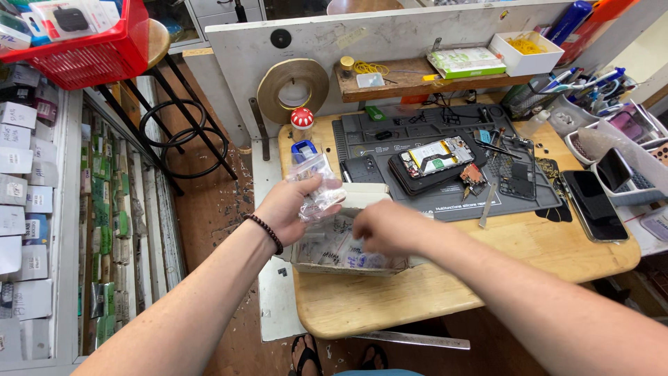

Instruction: The person takes a labeled cardboard box of spare parts from a storage shelf, carries it to a repair workbench, and sets it down. They then open small plastic bags from the box, handle small phone components, and place some parts on the work mat.

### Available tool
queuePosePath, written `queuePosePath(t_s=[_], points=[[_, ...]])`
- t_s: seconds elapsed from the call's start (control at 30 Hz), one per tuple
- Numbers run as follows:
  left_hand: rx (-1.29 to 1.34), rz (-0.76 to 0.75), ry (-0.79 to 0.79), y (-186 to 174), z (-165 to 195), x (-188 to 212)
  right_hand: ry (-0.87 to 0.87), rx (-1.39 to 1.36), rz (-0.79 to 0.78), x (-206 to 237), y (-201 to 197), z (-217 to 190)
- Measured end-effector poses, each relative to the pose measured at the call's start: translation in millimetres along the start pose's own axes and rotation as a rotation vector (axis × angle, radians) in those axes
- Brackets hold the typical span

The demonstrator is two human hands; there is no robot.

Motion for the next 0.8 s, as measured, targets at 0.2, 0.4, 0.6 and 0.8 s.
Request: queuePosePath(t_s=[0.2, 0.4, 0.6, 0.8], points=[[0.17, -0.008, -0.04, 9.0, 3.7, 12.1, 0.124, 0.248, -0.062, -2.4, 32.5, 0.3], [0.205, -0.001, -0.075, 7.7, 4.7, 17.5, 0.212, -0.348, -0.103, 2.5, 4.4, 24.0], [0.034, -0.069, -0.073, 14.9, -1.9, 16.0, 0.222, -1.175, -0.007, 8.1, -12.2, 45.8], [0.066, -0.118, -0.11, 30.1, -9.7, 16.1, 0.241, -1.222, 0.113, 5.8, -21.0, 57.7]])
Point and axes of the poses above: each hand's wrist, its own x-axis away from the middle knuckle, its own y-axis out of the palm, z = x × y, the point moved 9 cm from there along -x, towards the middle knuckle, and after that the axes turned 4 degrees about -z, right-handed, at the moved point
